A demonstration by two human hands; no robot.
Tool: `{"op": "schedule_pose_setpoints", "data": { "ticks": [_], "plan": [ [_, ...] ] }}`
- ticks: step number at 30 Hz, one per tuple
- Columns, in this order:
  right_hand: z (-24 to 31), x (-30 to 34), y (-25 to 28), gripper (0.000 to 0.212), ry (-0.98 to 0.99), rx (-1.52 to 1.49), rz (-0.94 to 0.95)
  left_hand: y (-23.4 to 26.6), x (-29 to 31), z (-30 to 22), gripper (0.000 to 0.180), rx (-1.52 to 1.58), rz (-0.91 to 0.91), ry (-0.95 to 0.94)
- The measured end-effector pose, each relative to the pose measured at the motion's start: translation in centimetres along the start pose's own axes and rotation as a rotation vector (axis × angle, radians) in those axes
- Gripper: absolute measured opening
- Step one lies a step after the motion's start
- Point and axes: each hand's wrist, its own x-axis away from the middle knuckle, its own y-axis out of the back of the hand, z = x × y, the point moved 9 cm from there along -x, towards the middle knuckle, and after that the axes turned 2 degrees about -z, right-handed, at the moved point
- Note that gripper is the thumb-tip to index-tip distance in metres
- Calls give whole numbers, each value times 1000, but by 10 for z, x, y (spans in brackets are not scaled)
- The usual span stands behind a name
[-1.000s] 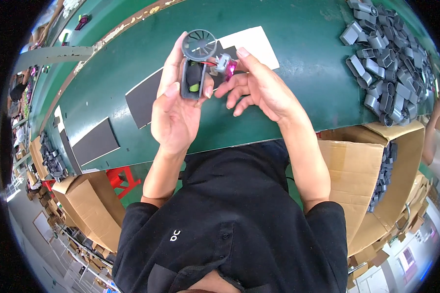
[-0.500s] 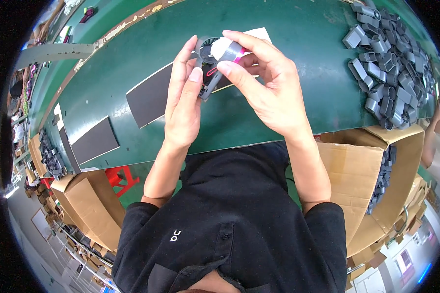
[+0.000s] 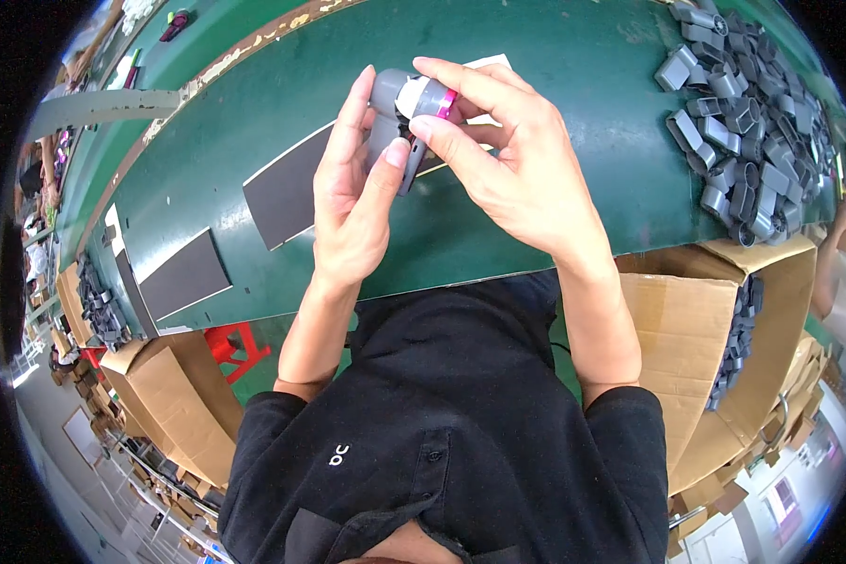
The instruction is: The person assembles small portable handheld fans by hand, inserting motor modules, batteries, circuit boards, and fan blades into the plastic fan housing.
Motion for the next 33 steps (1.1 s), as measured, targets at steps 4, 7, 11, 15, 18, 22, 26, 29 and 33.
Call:
{"op": "schedule_pose_setpoints", "data": {
  "ticks": [4,7,11,15,18,22,26,29,33],
  "plan": [
    [3,-3,2,44,-17,-51,25,-1,1,-2,67,99,4,8],
    [3,-2,0,44,-47,-77,7,-3,2,-4,67,206,-56,-6],
    [4,-1,0,41,-72,-32,-9,-1,1,1,64,262,-40,-42],
    [3,-4,3,38,-77,83,19,0,0,5,63,248,-25,-39],
    [-3,-4,7,41,-17,4,-19,0,-2,4,64,166,13,-55],
    [-2,-4,10,41,11,24,-23,-2,-6,-4,65,131,36,-59],
    [2,-4,11,40,30,34,-28,-5,-4,-16,65,54,76,-158],
    [4,-5,12,39,52,5,-12,-1,-6,-14,65,75,94,-143],
    [8,-4,13,38,32,-8,-4,-7,-6,-16,67,148,125,-113]
  ]
}}
